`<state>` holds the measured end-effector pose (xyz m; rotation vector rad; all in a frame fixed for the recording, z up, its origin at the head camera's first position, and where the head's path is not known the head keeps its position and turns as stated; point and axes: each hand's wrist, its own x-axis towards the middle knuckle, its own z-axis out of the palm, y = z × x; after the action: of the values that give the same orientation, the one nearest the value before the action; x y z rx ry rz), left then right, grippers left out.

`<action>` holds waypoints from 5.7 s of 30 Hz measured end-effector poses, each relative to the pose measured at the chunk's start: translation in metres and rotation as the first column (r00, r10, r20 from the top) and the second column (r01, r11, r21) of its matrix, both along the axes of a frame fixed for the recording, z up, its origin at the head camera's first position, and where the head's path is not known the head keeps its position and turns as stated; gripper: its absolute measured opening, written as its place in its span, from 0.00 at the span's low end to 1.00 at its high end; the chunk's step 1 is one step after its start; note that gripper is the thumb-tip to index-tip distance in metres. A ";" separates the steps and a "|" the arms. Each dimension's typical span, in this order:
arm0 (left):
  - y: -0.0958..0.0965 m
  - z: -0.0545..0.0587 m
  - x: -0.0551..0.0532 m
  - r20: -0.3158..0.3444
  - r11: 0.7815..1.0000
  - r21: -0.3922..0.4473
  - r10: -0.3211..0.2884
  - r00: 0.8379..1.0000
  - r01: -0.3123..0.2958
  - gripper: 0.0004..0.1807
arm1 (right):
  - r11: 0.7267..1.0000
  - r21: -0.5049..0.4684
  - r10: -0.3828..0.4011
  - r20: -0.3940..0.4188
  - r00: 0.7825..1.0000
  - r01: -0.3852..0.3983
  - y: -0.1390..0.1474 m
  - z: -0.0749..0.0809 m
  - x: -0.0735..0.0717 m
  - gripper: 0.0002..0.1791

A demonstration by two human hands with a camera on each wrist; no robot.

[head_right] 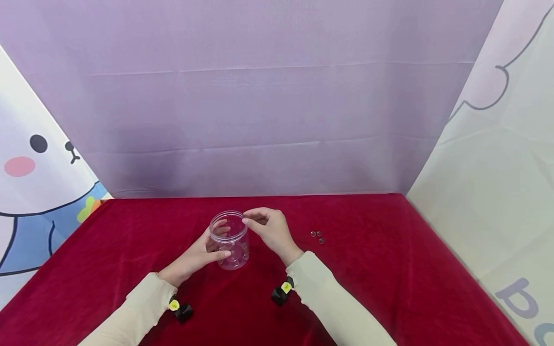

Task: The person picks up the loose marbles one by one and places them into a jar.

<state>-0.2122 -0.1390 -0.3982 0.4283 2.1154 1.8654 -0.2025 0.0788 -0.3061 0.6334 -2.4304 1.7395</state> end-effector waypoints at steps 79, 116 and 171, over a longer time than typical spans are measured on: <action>0.001 0.000 0.002 -0.040 1.000 -0.005 -0.014 0.999 0.014 0.47 | 0.993 -0.002 -0.120 0.114 0.986 0.121 0.056 -0.047 -0.019 0.14; 0.001 -0.004 0.000 -0.021 1.000 -0.011 -0.005 1.000 0.005 0.47 | 0.968 0.042 -0.249 0.087 0.965 0.246 0.118 -0.068 -0.019 0.14; 0.000 -0.006 0.000 -0.024 1.000 -0.021 0.005 1.000 -0.005 0.46 | 0.924 0.081 -0.382 0.157 0.911 0.373 0.164 -0.082 -0.026 0.23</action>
<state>-0.2122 -0.1394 -0.4045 0.4431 2.1515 1.8481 -0.2283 0.2429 -0.3881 0.0045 -2.4967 1.6318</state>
